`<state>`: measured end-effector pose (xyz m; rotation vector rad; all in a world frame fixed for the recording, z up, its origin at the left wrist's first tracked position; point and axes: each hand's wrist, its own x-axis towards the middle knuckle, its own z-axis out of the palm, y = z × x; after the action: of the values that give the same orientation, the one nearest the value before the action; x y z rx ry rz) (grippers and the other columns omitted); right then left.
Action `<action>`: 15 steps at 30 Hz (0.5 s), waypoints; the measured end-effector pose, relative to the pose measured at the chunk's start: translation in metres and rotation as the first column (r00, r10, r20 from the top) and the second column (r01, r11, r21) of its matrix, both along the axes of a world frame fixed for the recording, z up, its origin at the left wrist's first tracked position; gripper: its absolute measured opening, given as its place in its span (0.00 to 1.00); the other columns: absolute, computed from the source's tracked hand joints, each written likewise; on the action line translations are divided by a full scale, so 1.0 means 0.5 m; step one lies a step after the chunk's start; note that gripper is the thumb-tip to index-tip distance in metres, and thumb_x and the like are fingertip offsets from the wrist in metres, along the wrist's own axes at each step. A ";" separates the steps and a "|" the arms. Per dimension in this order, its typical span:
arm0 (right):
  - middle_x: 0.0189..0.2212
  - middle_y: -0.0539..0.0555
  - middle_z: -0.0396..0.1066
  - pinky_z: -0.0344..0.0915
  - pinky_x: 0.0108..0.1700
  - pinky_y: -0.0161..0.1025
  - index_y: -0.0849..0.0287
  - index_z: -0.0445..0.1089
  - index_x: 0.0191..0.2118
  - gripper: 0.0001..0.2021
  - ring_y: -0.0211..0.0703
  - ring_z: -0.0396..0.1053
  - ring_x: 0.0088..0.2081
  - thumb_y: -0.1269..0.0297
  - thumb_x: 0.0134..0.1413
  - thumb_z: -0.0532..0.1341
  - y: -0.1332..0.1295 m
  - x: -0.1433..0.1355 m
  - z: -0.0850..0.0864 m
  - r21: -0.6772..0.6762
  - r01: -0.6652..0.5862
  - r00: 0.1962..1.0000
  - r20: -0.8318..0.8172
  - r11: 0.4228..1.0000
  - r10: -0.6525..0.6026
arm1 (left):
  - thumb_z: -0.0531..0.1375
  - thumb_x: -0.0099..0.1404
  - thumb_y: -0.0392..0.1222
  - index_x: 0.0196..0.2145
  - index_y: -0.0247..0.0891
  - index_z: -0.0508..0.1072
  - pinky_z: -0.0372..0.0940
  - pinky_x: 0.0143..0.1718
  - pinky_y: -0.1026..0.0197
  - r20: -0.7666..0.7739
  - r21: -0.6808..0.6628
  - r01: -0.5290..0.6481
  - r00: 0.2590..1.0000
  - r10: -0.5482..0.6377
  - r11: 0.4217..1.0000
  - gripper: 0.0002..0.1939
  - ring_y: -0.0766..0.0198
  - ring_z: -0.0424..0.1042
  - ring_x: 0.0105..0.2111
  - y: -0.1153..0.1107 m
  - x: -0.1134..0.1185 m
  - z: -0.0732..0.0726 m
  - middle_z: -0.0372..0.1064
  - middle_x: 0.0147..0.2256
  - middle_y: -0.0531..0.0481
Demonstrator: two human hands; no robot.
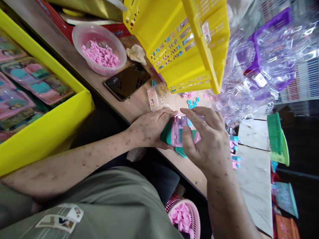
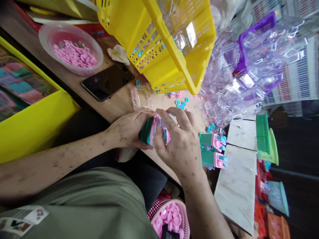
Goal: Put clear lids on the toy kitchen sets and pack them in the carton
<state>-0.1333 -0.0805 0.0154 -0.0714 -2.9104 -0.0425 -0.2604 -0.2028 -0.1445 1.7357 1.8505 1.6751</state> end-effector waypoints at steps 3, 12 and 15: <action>0.57 0.63 0.77 0.75 0.62 0.66 0.53 0.77 0.66 0.21 0.64 0.77 0.56 0.66 0.72 0.62 0.001 -0.002 -0.001 -0.008 0.009 1.000 -0.001 1.000 -0.009 | 0.81 0.61 0.59 0.73 0.38 0.59 0.74 0.70 0.35 -0.018 -0.004 0.002 1.000 -0.002 1.000 0.54 0.34 0.73 0.72 0.000 0.000 -0.002 0.71 0.69 0.29; 0.56 0.63 0.79 0.73 0.64 0.67 0.54 0.79 0.62 0.18 0.64 0.77 0.56 0.65 0.72 0.61 -0.004 -0.012 0.010 -0.034 0.032 0.997 0.075 0.999 -0.029 | 0.81 0.60 0.60 0.69 0.39 0.61 0.77 0.66 0.39 -0.018 -0.039 -0.003 1.000 0.003 0.999 0.52 0.36 0.79 0.66 -0.001 0.002 0.006 0.74 0.65 0.32; 0.57 0.62 0.78 0.73 0.64 0.67 0.52 0.79 0.63 0.19 0.65 0.77 0.57 0.64 0.72 0.61 0.002 -0.006 0.005 -0.061 0.051 0.996 0.074 0.997 -0.046 | 0.80 0.61 0.62 0.68 0.38 0.61 0.77 0.67 0.39 -0.013 -0.040 0.018 1.000 -0.018 0.999 0.51 0.37 0.78 0.67 -0.001 0.002 0.008 0.73 0.65 0.31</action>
<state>-0.1363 -0.0795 0.0179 -0.1545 -2.9819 0.0384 -0.2595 -0.2031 -0.1405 1.7467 1.8550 1.6126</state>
